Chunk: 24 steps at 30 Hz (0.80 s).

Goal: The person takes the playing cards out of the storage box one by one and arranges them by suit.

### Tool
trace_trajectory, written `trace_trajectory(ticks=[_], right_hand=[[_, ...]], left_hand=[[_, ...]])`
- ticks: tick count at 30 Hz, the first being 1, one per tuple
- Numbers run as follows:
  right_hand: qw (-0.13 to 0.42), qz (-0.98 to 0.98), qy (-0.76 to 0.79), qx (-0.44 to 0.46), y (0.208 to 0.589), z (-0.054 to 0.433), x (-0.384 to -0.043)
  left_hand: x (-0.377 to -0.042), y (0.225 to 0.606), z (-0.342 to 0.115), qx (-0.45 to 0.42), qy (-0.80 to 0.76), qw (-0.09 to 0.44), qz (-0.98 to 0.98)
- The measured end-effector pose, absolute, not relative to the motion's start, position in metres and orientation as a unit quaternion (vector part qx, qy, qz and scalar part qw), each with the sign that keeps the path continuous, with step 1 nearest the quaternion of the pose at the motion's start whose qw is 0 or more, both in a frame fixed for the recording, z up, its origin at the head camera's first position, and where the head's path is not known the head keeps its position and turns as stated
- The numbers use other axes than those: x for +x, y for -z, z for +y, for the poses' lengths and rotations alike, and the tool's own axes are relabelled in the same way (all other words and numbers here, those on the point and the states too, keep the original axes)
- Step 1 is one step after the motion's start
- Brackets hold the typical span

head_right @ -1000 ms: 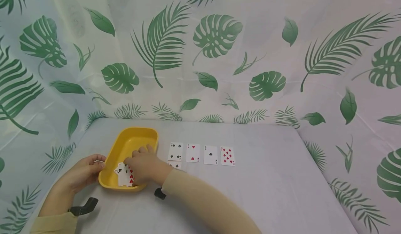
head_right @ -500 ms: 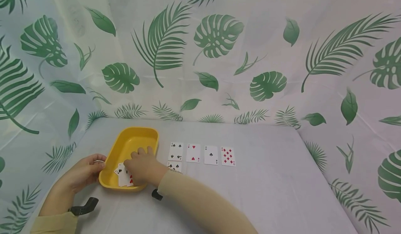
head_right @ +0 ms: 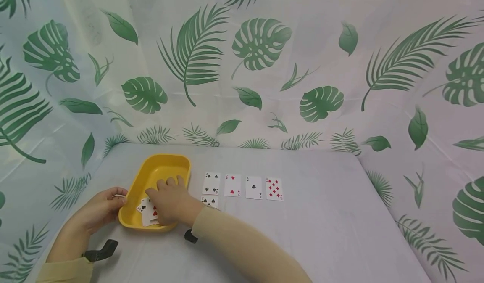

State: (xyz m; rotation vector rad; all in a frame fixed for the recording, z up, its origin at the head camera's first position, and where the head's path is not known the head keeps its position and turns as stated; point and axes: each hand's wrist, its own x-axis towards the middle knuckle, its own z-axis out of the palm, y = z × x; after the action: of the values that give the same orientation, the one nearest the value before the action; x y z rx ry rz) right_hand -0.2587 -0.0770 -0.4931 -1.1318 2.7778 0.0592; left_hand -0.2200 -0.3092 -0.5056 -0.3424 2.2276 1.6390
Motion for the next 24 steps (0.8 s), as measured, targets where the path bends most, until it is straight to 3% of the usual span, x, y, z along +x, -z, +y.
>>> trace_trajectory(ticks=[24], right_hand=[[0.038, 0.91, 0.192, -0.366, 0.473, -0.026, -0.265]], left_hand=[[-0.22, 0.505, -0.307, -0.123, -0.578, 0.172, 0.788]])
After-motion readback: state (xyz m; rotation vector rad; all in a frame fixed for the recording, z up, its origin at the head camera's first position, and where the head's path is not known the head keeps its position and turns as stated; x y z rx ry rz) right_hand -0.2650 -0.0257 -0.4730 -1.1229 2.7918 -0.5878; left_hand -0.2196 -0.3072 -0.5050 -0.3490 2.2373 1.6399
